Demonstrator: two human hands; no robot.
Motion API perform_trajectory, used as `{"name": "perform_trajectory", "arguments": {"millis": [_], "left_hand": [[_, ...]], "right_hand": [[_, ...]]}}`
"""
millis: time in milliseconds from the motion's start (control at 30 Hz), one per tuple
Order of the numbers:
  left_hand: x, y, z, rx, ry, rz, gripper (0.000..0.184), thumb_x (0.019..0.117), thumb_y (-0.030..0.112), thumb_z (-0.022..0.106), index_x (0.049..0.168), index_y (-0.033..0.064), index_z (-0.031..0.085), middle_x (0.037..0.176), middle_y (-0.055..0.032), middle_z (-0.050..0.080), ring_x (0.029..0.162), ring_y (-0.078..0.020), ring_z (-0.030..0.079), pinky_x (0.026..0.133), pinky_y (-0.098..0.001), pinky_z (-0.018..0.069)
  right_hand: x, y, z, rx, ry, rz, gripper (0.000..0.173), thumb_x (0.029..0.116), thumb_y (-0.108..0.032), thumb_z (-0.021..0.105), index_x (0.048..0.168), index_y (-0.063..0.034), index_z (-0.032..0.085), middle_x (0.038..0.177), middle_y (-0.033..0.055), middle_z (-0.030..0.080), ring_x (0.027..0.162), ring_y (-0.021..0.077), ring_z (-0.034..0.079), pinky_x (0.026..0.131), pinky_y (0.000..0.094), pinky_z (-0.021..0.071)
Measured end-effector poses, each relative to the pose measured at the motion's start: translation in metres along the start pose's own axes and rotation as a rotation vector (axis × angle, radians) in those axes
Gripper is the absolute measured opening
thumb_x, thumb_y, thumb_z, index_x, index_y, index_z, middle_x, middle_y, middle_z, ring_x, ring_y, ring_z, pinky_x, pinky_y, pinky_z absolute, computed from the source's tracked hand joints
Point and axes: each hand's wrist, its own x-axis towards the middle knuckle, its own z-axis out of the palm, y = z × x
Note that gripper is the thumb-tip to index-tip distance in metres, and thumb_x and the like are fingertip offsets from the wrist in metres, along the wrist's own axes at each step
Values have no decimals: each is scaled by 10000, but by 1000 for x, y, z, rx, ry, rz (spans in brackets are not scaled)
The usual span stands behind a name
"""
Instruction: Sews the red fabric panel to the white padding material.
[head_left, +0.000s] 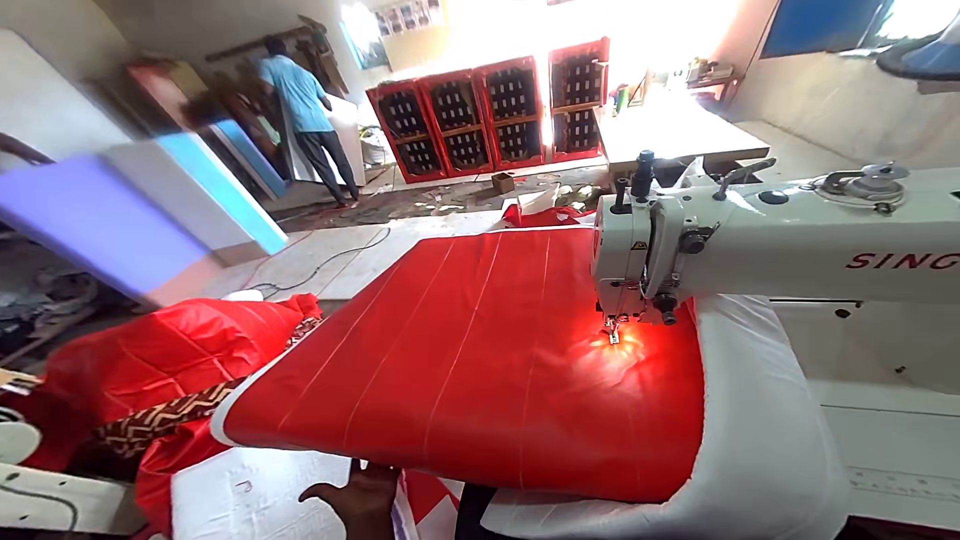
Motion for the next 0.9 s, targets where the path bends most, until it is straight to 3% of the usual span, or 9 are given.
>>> {"name": "perform_trajectory", "arguments": {"millis": [67, 167, 267, 400, 467, 600, 700, 800, 900], "left_hand": [[1, 17, 2, 37, -101, 47, 1126, 767, 915, -139, 1607, 200, 89, 1459, -153, 508, 1244, -289, 584, 929, -555, 521], [-1, 41, 15, 124, -163, 26, 900, 917, 845, 92, 1452, 177, 369, 1211, -36, 664, 1079, -184, 674, 864, -467, 581], [-9, 53, 20, 257, -157, 17, 702, 1005, 730, 141, 1346, 204, 459, 1098, 14, 696, 991, -123, 698, 827, -388, 608], [-21, 61, 22, 495, 37, 39, 685, 1066, 634, 205, 1460, 121, 431, 1278, -79, 624, 1098, -172, 639, 907, -416, 547], [-37, 70, 31, 588, 216, 153, 610, 1098, 509, 367, 1441, 15, 464, 1303, -172, 608, 1109, -225, 636, 939, -444, 536], [-93, 128, 58, 980, 373, 480, 580, 1067, 324, 525, 1437, -117, 454, 1439, -333, 507, 1373, -410, 488, 1150, -558, 355], [-124, 190, 99, 1200, 345, 666, 577, 1051, 312, 531, 1436, -115, 474, 1453, -332, 505, 1404, -403, 470, 1184, -541, 324], [-136, 222, 151, 1281, 332, 604, 569, 1075, 283, 518, 1470, -112, 413, 1482, -350, 461, 1431, -431, 423, 1189, -576, 285], [-108, 223, 142, 1635, 295, 479, 636, 1084, 366, 495, 1344, -213, 454, 1352, -470, 483, 1328, -585, 462, 1083, -716, 337]], "right_hand": [[-7, -6, -3, -36, 19, 6, 680, 791, -143, 842, 1309, 152, 515, 1230, 156, 652, 1128, 14, 588, 1036, 209, 450], [-27, -45, -6, -11, 66, -54, 533, 793, -51, 812, 1219, 156, 570, 1125, 118, 698, 1050, -6, 626, 995, 186, 481], [-39, -62, -19, -12, 38, -178, 492, 793, -94, 808, 1188, 90, 580, 1068, 4, 713, 1017, -45, 644, 968, 185, 517], [-54, -69, -27, 140, 6, -337, 291, 840, -92, 781, 1093, -165, 655, 979, -192, 741, 929, -67, 687, 894, 205, 582], [-63, -85, -27, 242, 0, -351, 230, 885, -173, 769, 1066, -288, 686, 968, -214, 751, 897, -61, 697, 853, 196, 590], [-82, -153, -36, 466, 121, -190, 211, 1031, -102, 525, 1004, -219, 699, 884, -86, 783, 800, 24, 739, 749, 229, 622], [-81, -185, -41, 711, 173, -2, 302, 1106, -194, 352, 1096, -119, 644, 934, 48, 775, 834, 129, 762, 744, 316, 650], [-81, -187, -45, 861, 117, 62, 361, 1117, -252, 313, 1109, -131, 653, 983, 77, 770, 883, 154, 761, 771, 351, 650], [-90, -169, -31, 841, 57, 95, 318, 1110, -185, 319, 1083, -126, 631, 964, 50, 778, 881, 142, 760, 805, 342, 644]]}}
